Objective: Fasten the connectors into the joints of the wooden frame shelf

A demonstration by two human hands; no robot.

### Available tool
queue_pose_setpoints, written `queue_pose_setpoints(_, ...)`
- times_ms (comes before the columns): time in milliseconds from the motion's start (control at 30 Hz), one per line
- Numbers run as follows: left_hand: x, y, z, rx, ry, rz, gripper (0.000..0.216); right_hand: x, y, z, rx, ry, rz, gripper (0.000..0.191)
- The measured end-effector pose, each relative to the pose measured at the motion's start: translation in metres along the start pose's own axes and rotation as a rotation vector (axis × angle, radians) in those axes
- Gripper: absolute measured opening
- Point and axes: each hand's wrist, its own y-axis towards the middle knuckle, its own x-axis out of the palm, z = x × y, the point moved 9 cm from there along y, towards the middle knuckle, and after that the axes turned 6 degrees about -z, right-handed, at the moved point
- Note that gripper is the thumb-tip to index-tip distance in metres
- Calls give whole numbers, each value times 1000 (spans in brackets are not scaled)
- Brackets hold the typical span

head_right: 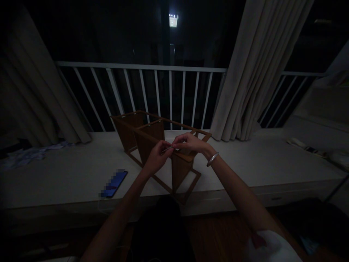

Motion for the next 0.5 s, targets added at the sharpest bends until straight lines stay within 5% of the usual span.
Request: queue_pose_setpoints(500, -3, 3, 0, 9, -10, -4, 26, 4, 1, -1, 26, 12, -43, 28)
